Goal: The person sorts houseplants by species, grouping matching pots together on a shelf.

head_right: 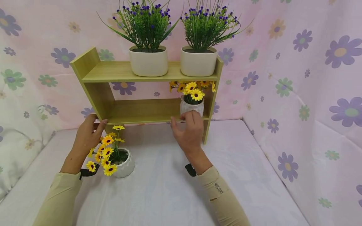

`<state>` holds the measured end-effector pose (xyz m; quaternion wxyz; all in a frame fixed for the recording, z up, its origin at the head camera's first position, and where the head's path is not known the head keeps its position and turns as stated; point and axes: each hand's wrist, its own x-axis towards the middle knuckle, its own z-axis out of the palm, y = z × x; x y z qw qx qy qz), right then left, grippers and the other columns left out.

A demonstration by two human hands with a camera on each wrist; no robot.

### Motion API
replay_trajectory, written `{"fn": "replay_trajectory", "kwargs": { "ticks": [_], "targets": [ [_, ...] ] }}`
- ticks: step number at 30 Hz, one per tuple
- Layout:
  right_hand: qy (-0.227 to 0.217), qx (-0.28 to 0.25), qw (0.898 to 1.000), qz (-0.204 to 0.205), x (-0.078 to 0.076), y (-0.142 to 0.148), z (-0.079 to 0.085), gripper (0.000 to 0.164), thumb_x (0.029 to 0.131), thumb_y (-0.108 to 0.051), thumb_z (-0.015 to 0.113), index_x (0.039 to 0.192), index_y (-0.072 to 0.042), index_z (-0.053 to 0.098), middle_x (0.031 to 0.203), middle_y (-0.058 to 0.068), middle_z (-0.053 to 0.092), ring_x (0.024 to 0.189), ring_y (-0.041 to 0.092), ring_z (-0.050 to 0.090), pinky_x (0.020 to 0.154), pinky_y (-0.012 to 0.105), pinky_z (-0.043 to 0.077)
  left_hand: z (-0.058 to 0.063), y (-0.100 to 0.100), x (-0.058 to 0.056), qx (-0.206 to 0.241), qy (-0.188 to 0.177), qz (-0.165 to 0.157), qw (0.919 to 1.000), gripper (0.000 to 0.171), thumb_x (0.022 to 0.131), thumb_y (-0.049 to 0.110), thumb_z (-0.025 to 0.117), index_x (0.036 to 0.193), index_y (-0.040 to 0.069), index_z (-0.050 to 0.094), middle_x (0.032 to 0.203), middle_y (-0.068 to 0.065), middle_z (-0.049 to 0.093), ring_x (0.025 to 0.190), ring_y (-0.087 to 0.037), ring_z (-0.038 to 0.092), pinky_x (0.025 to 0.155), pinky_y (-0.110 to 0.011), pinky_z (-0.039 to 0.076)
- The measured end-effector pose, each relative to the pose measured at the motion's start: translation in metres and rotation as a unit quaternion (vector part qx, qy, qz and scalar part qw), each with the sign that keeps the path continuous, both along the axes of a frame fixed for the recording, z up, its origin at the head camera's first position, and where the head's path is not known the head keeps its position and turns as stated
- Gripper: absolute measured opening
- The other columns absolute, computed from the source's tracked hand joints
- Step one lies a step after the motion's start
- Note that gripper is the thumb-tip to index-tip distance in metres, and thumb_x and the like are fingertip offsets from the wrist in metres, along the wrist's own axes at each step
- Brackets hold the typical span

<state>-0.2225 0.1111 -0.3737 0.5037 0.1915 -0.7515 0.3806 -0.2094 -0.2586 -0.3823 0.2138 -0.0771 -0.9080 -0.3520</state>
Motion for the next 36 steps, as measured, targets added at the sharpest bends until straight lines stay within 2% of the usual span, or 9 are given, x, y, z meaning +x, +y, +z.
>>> {"fn": "replay_trajectory", "kwargs": {
  "ticks": [5, 8, 11, 14, 17, 22, 25, 31, 36],
  "targets": [
    [-0.047, 0.068, 0.995, 0.064, 0.009, -0.025, -0.014, 0.031, 0.088, -0.024, 0.087, 0.103, -0.005, 0.069, 0.099, 0.008, 0.066, 0.094, 0.024, 0.065, 0.082, 0.038, 0.058, 0.0, 0.001, 0.0, 0.002, 0.004, -0.004, 1.0, 0.055, 0.114, 0.033, 0.051, 0.152, -0.006, 0.04, 0.145, -0.029, 0.052, 0.12, -0.054, 0.066, 0.094, -0.066, 0.058],
    [-0.075, 0.111, 0.986, 0.099, 0.014, -0.04, -0.022, 0.04, 0.085, -0.026, 0.092, 0.113, -0.007, 0.07, 0.11, 0.007, 0.068, 0.103, 0.022, 0.067, 0.089, 0.036, 0.06, 0.0, 0.0, 0.0, 0.002, 0.005, -0.005, 1.0, 0.055, 0.114, 0.032, 0.051, 0.152, -0.006, 0.04, 0.145, -0.029, 0.052, 0.12, -0.054, 0.066, 0.093, -0.066, 0.058],
    [-0.094, 0.151, 0.975, 0.13, 0.018, -0.052, -0.028, 0.046, 0.085, -0.03, 0.093, 0.119, -0.01, 0.07, 0.117, 0.005, 0.068, 0.107, 0.02, 0.067, 0.091, 0.033, 0.06, 0.0, 0.0, 0.0, 0.002, 0.006, -0.006, 1.0, 0.055, 0.114, 0.032, 0.051, 0.152, -0.006, 0.04, 0.145, -0.029, 0.052, 0.121, -0.054, 0.066, 0.094, -0.066, 0.058],
    [-0.125, 0.198, 0.957, 0.17, 0.022, -0.061, -0.033, 0.052, 0.086, -0.036, 0.091, 0.127, -0.013, 0.069, 0.122, 0.003, 0.066, 0.108, 0.017, 0.066, 0.089, 0.031, 0.06, 0.0, 0.0, 0.0, 0.003, 0.006, -0.007, 1.0, 0.055, 0.114, 0.033, 0.051, 0.152, -0.006, 0.04, 0.145, -0.029, 0.052, 0.121, -0.054, 0.066, 0.095, -0.066, 0.058],
    [-0.161, 0.248, 0.932, 0.212, 0.024, -0.068, -0.038, 0.061, 0.087, -0.041, 0.09, 0.135, -0.013, 0.067, 0.128, 0.003, 0.063, 0.11, 0.015, 0.064, 0.089, 0.03, 0.06, 0.0, 0.0, -0.001, 0.004, 0.005, -0.007, 1.0, 0.055, 0.114, 0.033, 0.051, 0.151, -0.006, 0.041, 0.145, -0.029, 0.052, 0.121, -0.053, 0.066, 0.095, -0.065, 0.058],
    [-0.216, 0.315, 0.883, 0.271, 0.025, -0.08, -0.045, 0.068, 0.086, -0.044, 0.09, 0.144, -0.019, 0.064, 0.139, 0.002, 0.059, 0.124, 0.016, 0.06, 0.101, 0.031, 0.057, -0.001, 0.0, -0.002, 0.003, 0.006, -0.008, 0.9999, 0.055, 0.114, 0.033, 0.051, 0.151, -0.006, 0.041, 0.144, -0.029, 0.053, 0.12, -0.053, 0.067, 0.096, -0.065, 0.057],
    [-0.235, 0.335, 0.861, 0.302, 0.023, -0.09, -0.045, 0.066, 0.085, -0.045, 0.091, 0.14, -0.02, 0.065, 0.139, -0.001, 0.06, 0.129, 0.014, 0.058, 0.107, 0.029, 0.053, -0.001, 0.0, -0.003, 0.002, 0.009, -0.008, 0.9999, 0.055, 0.114, 0.034, 0.051, 0.151, -0.006, 0.041, 0.144, -0.029, 0.053, 0.12, -0.053, 0.066, 0.096, -0.065, 0.057],
    [-0.261, 0.354, 0.836, 0.328, 0.018, -0.108, -0.049, 0.055, 0.083, -0.051, 0.089, 0.123, -0.02, 0.067, 0.13, -0.008, 0.062, 0.126, 0.01, 0.058, 0.106, 0.024, 0.05, -0.002, 0.0, -0.003, 0.001, 0.006, -0.001, 1.0, 0.056, 0.114, 0.034, 0.051, 0.152, -0.005, 0.04, 0.145, -0.029, 0.053, 0.12, -0.053, 0.066, 0.096, -0.066, 0.057],
    [-0.264, 0.358, 0.829, 0.338, 0.016, -0.116, -0.059, 0.043, 0.085, -0.047, 0.09, 0.11, -0.02, 0.067, 0.112, -0.011, 0.067, 0.109, 0.011, 0.065, 0.095, 0.02, 0.05, -0.001, 0.0, -0.002, 0.003, 0.001, -0.001, 1.0, 0.056, 0.114, 0.035, 0.051, 0.152, -0.005, 0.04, 0.145, -0.029, 0.052, 0.121, -0.053, 0.066, 0.096, -0.066, 0.057]
  ]
}}
